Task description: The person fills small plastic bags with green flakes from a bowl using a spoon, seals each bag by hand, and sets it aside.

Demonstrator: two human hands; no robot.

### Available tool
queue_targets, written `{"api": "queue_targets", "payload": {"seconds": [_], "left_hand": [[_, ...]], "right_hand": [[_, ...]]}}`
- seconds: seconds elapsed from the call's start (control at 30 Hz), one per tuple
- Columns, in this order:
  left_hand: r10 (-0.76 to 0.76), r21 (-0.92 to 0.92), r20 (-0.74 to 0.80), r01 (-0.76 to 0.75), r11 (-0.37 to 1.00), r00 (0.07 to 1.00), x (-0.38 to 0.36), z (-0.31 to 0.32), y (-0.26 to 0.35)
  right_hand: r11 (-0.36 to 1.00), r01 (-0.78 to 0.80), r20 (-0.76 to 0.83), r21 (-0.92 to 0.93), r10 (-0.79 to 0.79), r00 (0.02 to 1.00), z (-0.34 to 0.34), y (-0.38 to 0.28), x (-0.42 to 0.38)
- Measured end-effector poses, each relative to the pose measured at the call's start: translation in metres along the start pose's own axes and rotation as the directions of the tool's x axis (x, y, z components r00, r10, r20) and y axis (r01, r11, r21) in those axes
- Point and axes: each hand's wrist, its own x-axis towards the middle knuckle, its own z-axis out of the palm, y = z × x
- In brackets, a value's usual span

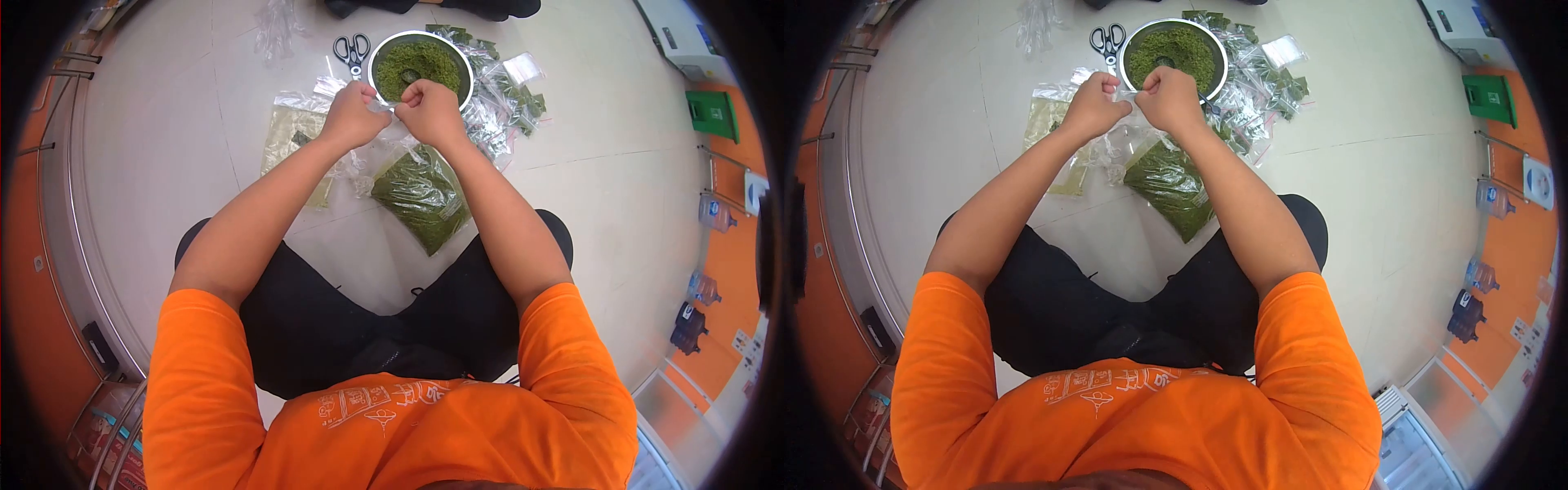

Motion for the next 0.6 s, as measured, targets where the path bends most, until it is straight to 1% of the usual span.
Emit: {"api": "queue_targets", "payload": {"seconds": [0.03, 0.07, 0.1, 0.13, 0.17, 0.23, 0.27, 0.3, 0.33, 0.4, 0.43, 0.47, 0.5, 0.53, 0.6], "left_hand": [[0.078, 0.052, -0.049, -0.075, 0.996, 0.996, 0.003, 0.001, 0.000], [0.264, 0.069, -0.048, -0.261, 0.963, 0.963, 0.005, 0.001, -0.002], [0.440, 0.089, -0.045, -0.436, 0.896, 0.897, 0.005, -0.004, -0.001], [0.601, 0.110, -0.037, -0.595, 0.796, 0.798, 0.006, -0.008, 0.001], [0.557, 0.075, 0.070, -0.562, 0.824, 0.827, 0.001, -0.010, 0.001], [0.476, 0.110, 0.103, -0.486, 0.867, 0.873, -0.004, -0.005, -0.001], [0.432, 0.127, 0.120, -0.445, 0.886, 0.894, -0.006, -0.001, -0.002], [0.386, 0.100, 0.072, -0.391, 0.915, 0.920, -0.007, 0.000, 0.002], [0.335, 0.092, 0.142, -0.350, 0.932, 0.931, -0.006, -0.002, 0.004], [0.235, 0.086, 0.276, -0.267, 0.960, 0.932, 0.002, -0.007, 0.007], [0.216, 0.084, 0.239, -0.242, 0.967, 0.947, 0.004, -0.007, 0.006], [0.197, 0.080, 0.201, -0.217, 0.973, 0.960, 0.006, -0.006, 0.004], [0.177, 0.074, 0.161, -0.191, 0.979, 0.971, 0.007, -0.005, 0.002], [0.140, 0.068, 0.147, -0.151, 0.986, 0.979, 0.009, -0.006, -0.001], [0.066, 0.055, 0.122, -0.073, 0.996, 0.990, 0.014, -0.008, -0.010]], "right_hand": [[0.999, -0.041, -0.009, -0.010, 0.041, 0.999, -0.003, 0.001, 0.003], [0.986, -0.131, 0.061, 0.104, 0.125, 0.990, -0.003, 0.007, 0.008], [0.951, -0.225, 0.141, 0.212, 0.198, 0.970, -0.002, 0.011, 0.012], [0.895, -0.321, 0.228, 0.309, 0.258, 0.939, -0.002, 0.016, 0.015], [0.857, -0.371, 0.279, 0.359, 0.281, 0.918, -0.002, 0.022, 0.016], [0.761, -0.474, 0.386, 0.444, 0.315, 0.867, -0.007, 0.023, 0.014], [0.769, -0.459, 0.399, 0.444, 0.289, 0.870, -0.007, 0.025, 0.014], [0.779, -0.444, 0.412, 0.444, 0.263, 0.873, -0.007, 0.026, 0.013], [0.788, -0.427, 0.423, 0.443, 0.236, 0.875, -0.009, 0.028, 0.013], [0.811, -0.420, 0.391, 0.408, 0.260, 0.883, -0.020, 0.023, 0.012], [0.821, -0.416, 0.374, 0.390, 0.271, 0.887, -0.027, 0.020, 0.012], [0.959, -0.255, 0.151, 0.127, 0.235, 0.960, -0.029, 0.036, 0.016], [0.975, -0.122, -0.052, -0.186, 0.114, 0.992, -0.028, 0.068, 0.022], [0.867, -0.040, -0.203, -0.497, -0.071, 0.977, -0.024, 0.099, 0.025], [0.717, -0.218, -0.324, -0.662, -0.012, 0.946, 0.001, 0.158, 0.021]]}}
